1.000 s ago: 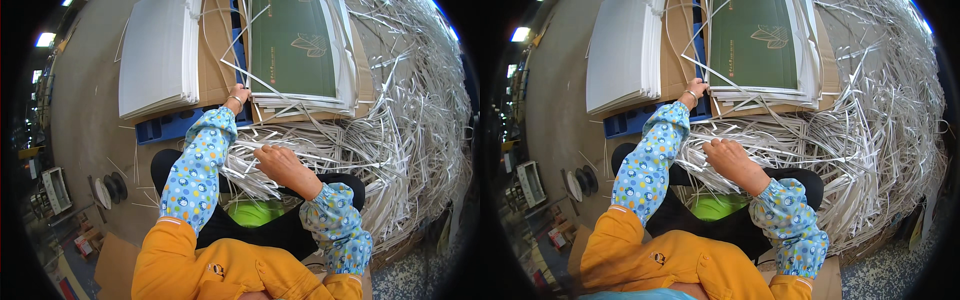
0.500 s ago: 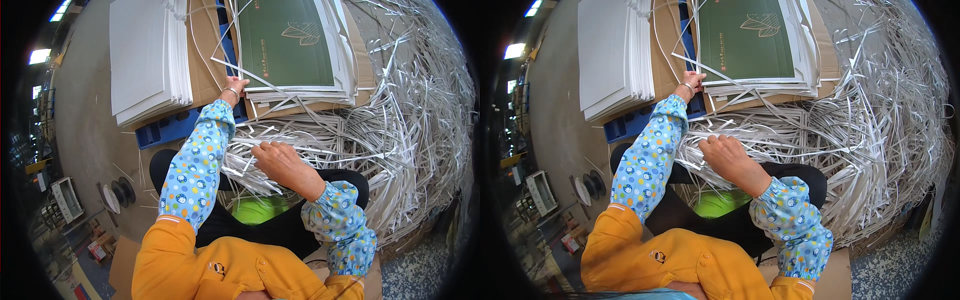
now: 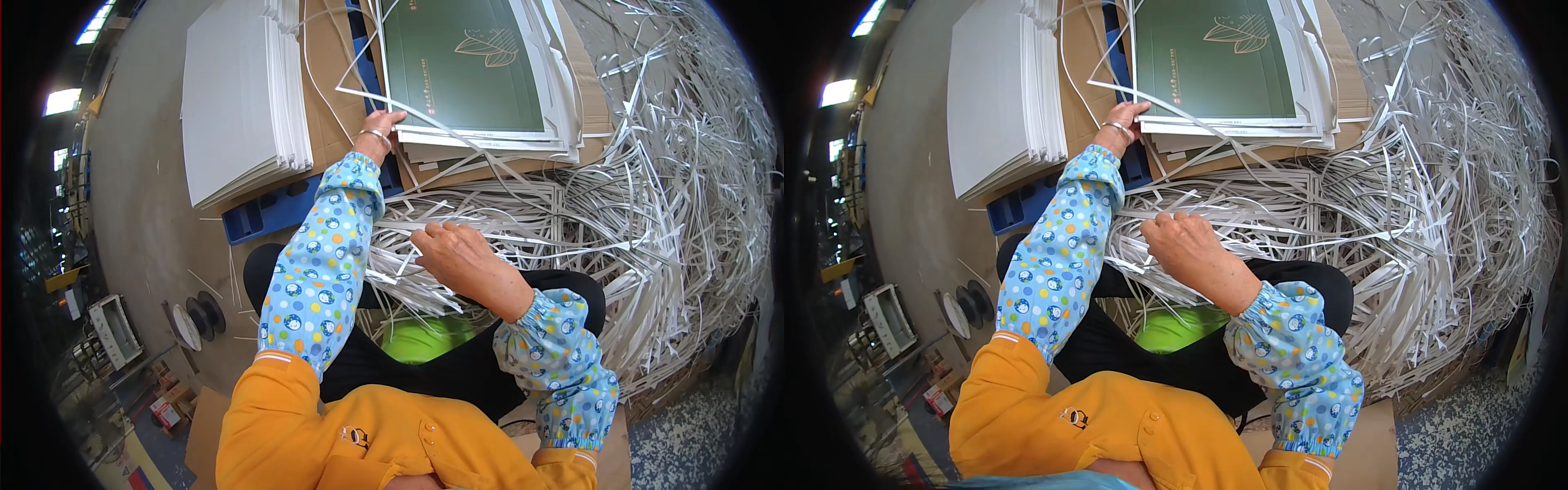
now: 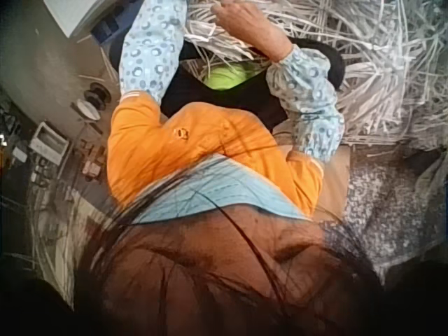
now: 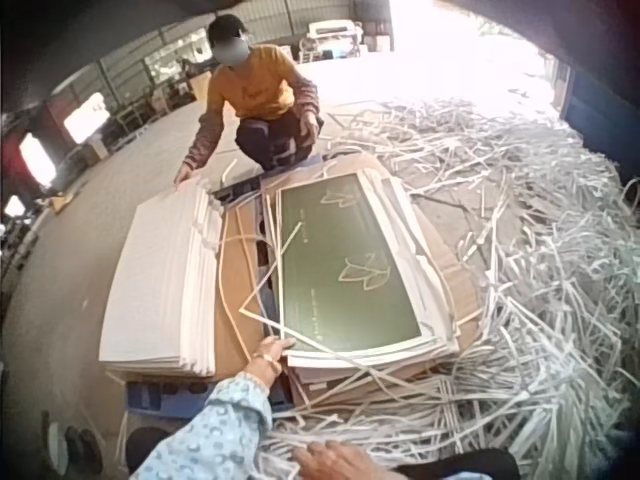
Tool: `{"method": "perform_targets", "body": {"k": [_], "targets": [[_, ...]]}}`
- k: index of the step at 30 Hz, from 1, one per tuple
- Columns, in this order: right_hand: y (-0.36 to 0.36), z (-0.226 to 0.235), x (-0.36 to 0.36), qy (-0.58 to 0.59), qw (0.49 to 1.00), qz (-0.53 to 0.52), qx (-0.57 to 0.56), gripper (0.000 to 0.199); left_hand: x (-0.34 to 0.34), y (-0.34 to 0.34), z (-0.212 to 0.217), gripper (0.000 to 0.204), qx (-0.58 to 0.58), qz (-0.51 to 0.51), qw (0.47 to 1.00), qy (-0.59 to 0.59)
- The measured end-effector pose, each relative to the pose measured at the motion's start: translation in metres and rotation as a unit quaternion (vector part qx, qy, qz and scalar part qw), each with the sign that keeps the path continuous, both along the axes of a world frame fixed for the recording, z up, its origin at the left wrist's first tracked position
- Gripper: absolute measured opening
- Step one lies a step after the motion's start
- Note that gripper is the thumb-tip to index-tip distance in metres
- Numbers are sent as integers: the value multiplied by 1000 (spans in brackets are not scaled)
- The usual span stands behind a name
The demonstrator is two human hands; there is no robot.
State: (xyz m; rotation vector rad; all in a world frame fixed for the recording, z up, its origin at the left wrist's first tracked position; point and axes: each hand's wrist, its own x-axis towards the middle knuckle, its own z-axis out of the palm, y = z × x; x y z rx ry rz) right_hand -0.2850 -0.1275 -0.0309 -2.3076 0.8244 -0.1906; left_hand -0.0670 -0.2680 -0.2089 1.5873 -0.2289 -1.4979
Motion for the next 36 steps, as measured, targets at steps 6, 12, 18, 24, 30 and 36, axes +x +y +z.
{"method": "perform_targets", "body": {"k": [6,12,18,24,30,36], "targets": [[-1,-1,-3,-26,999,-18,-38,11,-9,-31,59,16,-91,-2,988,125],[-1,-1,4,-43,998,-18,-43,6,-4,5,1,25,1,-84,987,-139],[-2,4,4,-29,999,-15,-40,5,-11,4,-29,51,78,-145,931,-325],[-3,5,4,-52,997,-20,-45,6,-9,4,-15,44,45,-126,926,-353],[-1,-2,-2,5,1000,-18,-5,19,-30,-1,38,30,66,-82,989,-103],[-7,2,1,7,1000,-17,18,20,-28,-14,42,35,-55,-54,997,-10]]}}
